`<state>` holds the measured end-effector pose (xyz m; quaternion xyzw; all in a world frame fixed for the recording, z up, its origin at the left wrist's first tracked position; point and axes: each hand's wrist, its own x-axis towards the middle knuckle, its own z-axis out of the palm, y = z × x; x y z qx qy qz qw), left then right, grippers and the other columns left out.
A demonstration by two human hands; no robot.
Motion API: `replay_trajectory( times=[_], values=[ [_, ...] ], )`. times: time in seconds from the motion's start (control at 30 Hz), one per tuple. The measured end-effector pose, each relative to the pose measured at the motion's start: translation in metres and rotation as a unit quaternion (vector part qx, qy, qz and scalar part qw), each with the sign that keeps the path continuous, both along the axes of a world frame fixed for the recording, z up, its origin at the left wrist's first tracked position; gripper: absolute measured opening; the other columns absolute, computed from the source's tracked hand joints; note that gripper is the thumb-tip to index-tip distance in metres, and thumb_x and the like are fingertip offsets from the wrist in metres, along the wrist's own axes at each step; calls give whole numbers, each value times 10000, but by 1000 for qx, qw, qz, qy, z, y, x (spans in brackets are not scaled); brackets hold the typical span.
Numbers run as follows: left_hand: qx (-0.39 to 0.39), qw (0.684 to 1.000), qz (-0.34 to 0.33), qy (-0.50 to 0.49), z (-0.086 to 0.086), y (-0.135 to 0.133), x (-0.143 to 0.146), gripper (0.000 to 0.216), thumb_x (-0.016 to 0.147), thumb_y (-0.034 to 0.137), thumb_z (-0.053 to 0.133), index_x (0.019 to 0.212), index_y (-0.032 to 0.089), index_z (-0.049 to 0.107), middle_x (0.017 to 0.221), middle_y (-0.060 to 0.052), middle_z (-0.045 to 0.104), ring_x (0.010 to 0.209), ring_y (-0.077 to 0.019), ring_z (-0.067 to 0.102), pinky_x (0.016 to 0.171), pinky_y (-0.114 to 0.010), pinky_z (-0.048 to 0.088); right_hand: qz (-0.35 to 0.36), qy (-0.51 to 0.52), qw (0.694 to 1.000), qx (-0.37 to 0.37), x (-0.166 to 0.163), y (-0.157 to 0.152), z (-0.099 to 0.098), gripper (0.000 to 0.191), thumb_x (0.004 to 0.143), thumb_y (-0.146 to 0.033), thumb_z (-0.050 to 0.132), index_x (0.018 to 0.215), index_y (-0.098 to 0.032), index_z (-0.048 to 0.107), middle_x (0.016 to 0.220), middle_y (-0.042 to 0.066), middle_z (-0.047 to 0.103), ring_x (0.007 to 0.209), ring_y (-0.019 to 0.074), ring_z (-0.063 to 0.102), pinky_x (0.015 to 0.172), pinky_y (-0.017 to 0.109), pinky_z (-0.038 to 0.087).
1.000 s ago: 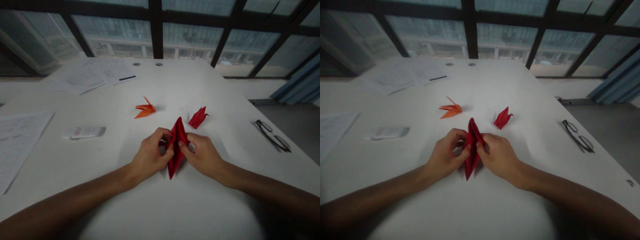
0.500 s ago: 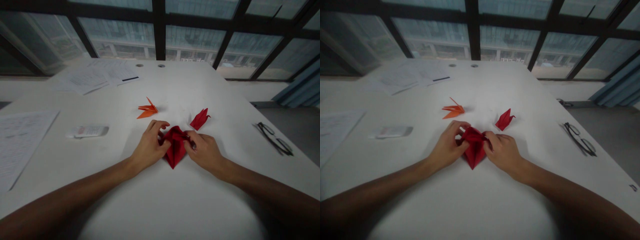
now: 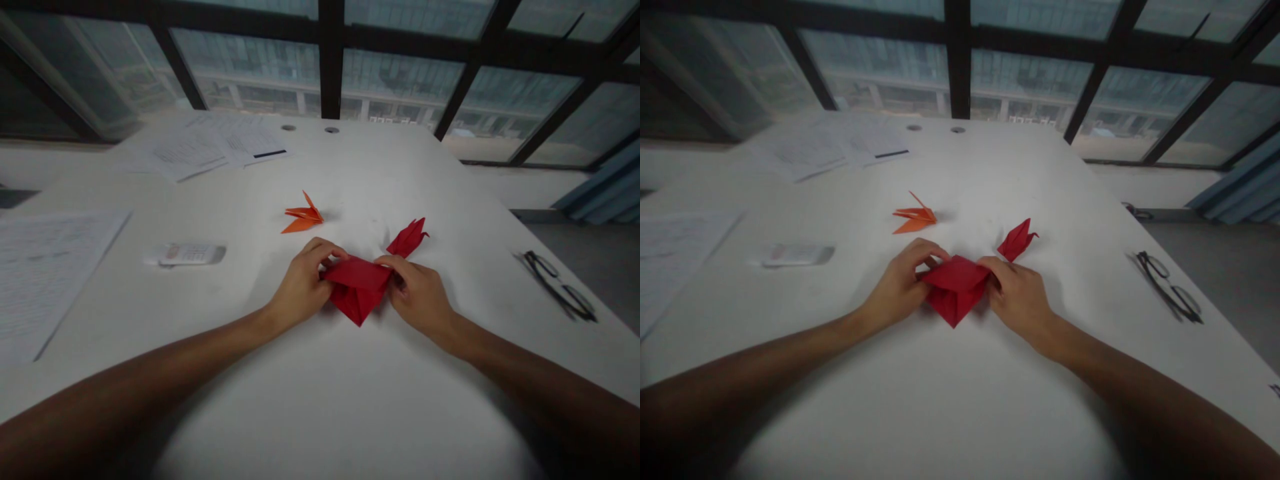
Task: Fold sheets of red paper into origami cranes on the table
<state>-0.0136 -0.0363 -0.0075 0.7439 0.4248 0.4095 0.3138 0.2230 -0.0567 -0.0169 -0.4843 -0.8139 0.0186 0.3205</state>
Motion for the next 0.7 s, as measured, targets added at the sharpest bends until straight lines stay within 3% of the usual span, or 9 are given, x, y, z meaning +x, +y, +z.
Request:
replay_trajectory(
  times=[0.1,0.23,0.33,0.43,0.6,0.7],
  values=[
    [25,999,-22,-5,-1,2,-4,436,695,-73,496,956,202,709,1031,-34,634,959,-163,637,833,-303,539,24,36,998,-42,4,3,-3,362,878,-54,528,1150,-222,698,998,29,794,802,192,736,735,302,558],
    [15,999,-49,-6,-1,4,-11,465,724,-54,468,999,209,734,1087,-44,672,1016,-175,656,875,-327,552,52,10,999,-6,7,1,-4,329,924,-75,513,1152,-211,708,1033,61,782,925,230,719,876,376,564],
    [1,998,-59,4,1,4,-13,454,740,-7,487,1050,203,744,1160,-69,664,1031,-193,668,821,-321,576,56,-19,998,10,8,0,-3,328,930,-79,516,1143,-221,721,989,65,779,908,247,700,889,413,558],
    [10,995,-63,73,3,3,-14,439,736,39,549,1094,204,743,1210,-78,647,1024,-206,668,813,-327,582,61,-45,997,-4,8,1,-3,318,911,-82,549,1113,-233,742,975,62,774,915,255,680,898,433,550],
    [76,962,-130,229,14,-4,-16,396,783,143,631,1163,192,731,1253,-93,653,1180,-282,595,1059,-453,496,65,-56,995,-44,9,1,-3,330,814,-58,596,1056,-209,761,1181,91,740,1080,291,651,956,481,540],
    [98,941,-131,297,18,-8,-15,287,912,305,612,1156,190,710,1224,-95,676,1182,-311,579,1028,-500,477,60,-59,996,-24,6,-4,0,234,851,-112,614,1014,-192,761,1298,114,708,1186,324,625,1011,523,512]
  ],
)
